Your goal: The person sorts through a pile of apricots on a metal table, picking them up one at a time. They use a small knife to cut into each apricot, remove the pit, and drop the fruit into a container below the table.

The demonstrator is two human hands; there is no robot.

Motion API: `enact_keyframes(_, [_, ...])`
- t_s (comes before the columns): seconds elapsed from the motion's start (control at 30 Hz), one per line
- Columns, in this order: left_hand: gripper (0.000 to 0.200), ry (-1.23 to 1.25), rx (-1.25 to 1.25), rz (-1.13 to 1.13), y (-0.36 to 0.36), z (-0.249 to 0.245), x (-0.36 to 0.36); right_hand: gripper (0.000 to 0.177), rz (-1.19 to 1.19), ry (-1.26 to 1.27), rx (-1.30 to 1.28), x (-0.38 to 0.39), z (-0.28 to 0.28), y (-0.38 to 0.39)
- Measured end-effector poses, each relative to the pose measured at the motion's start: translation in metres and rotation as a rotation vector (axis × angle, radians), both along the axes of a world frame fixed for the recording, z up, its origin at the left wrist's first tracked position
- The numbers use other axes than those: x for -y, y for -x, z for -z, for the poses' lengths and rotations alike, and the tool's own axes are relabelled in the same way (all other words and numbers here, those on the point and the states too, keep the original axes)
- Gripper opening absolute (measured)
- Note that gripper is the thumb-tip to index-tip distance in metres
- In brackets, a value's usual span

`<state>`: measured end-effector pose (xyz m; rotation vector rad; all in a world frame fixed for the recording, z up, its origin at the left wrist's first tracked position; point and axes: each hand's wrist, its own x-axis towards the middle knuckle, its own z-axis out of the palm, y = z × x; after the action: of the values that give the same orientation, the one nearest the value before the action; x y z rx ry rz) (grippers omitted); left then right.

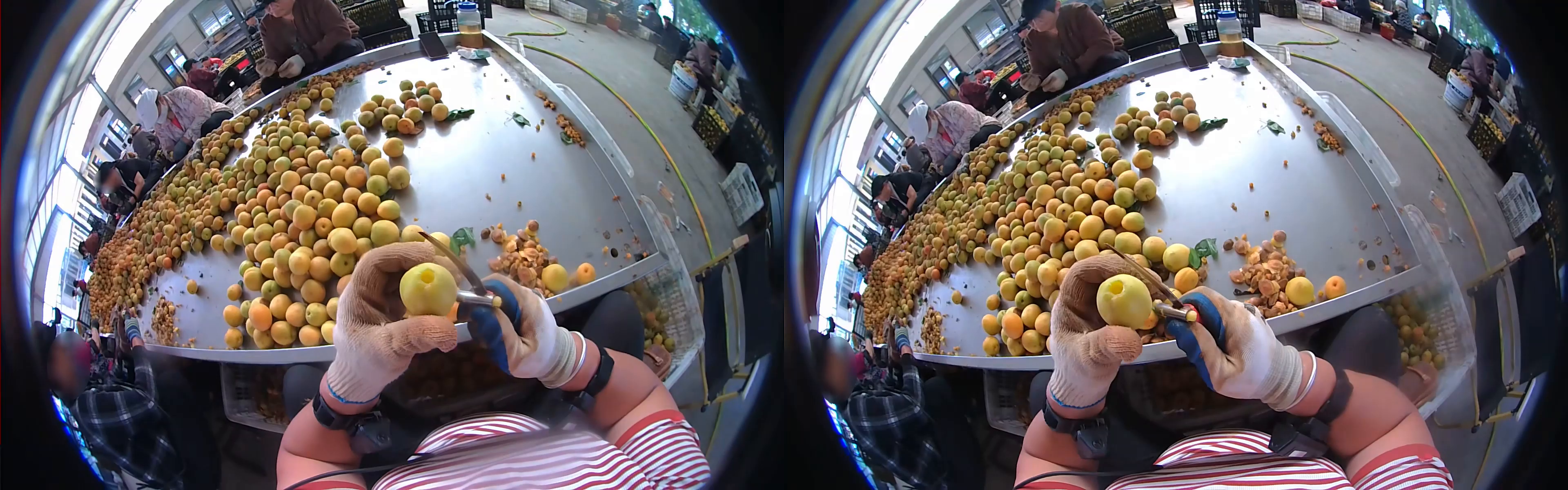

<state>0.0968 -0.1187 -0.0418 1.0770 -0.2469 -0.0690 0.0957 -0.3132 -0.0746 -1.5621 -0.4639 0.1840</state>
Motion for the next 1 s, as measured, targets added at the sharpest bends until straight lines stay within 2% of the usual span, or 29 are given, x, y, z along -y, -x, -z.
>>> enact_keyframes(0.07, [0.069,-0.025,0.048,-0.005,0.001,0.004,-0.002,0.014,-0.004,0.021,-0.052,0.001,-0.003,0.000])
enact_keyframes(0.13, [0.070,-0.052,0.097,-0.010,0.002,0.006,-0.004,0.017,-0.021,0.053,0.199,0.003,-0.004,-0.002])
enact_keyframes(0.23, [0.074,-0.086,0.073,-0.036,0.004,0.007,-0.007,0.021,-0.073,0.068,0.299,0.007,0.001,-0.002])
enact_keyframes(0.33, [0.076,-0.179,0.159,-0.098,0.006,0.007,-0.009,0.023,-0.047,0.022,0.385,0.006,0.010,-0.004])
enact_keyframes(0.47, [0.077,-0.440,0.302,-0.231,0.007,0.005,-0.013,0.023,-0.002,0.085,0.390,0.006,0.007,-0.001])
enact_keyframes(0.5, [0.077,-0.545,0.352,-0.280,0.007,0.004,-0.013,0.022,-0.017,0.030,0.259,0.005,0.004,0.001])
enact_keyframes(0.53, [0.077,-0.544,0.352,-0.279,0.008,0.003,-0.013,0.021,-0.031,-0.025,0.127,0.005,0.001,0.002])
enact_keyframes(0.57, [0.076,-0.562,0.372,-0.292,0.008,0.003,-0.012,0.021,-0.030,-0.024,0.126,0.005,-0.002,0.003])
enact_keyframes(0.63, [0.076,-0.579,0.392,-0.300,0.007,0.004,-0.010,0.023,-0.093,-0.169,-0.280,0.003,-0.006,0.004])
enact_keyframes(0.67, [0.074,-0.650,0.445,-0.317,0.006,0.004,-0.008,0.027,-0.116,-0.307,-0.358,0.000,-0.006,0.004])
enact_keyframes(0.7, [0.072,-0.719,0.498,-0.334,0.005,0.005,-0.005,0.027,-0.109,-0.308,-0.358,0.000,-0.011,0.003])
enact_keyframes(0.77, [0.071,-0.772,0.555,-0.354,0.005,0.002,0.001,0.030,-0.105,-0.366,-0.553,0.001,-0.022,0.001])
enact_keyframes(0.8, [0.070,-0.826,0.612,-0.380,0.006,0.001,0.005,0.028,0.013,-0.425,-0.393,-0.010,-0.011,0.000])
enact_keyframes(0.9, [0.062,-0.846,0.668,-0.381,0.007,0.007,0.009,0.025,0.099,-0.336,-0.492,0.004,-0.013,-0.005])
enact_keyframes(0.93, [0.055,-0.702,0.514,-0.302,0.010,0.010,0.008,0.023,0.126,-0.439,-0.414,0.004,-0.015,-0.006])
enact_keyframes(1.0, [0.042,-0.452,0.178,-0.106,0.016,0.011,0.006,0.024,0.168,-0.425,-0.355,0.004,-0.015,-0.008])
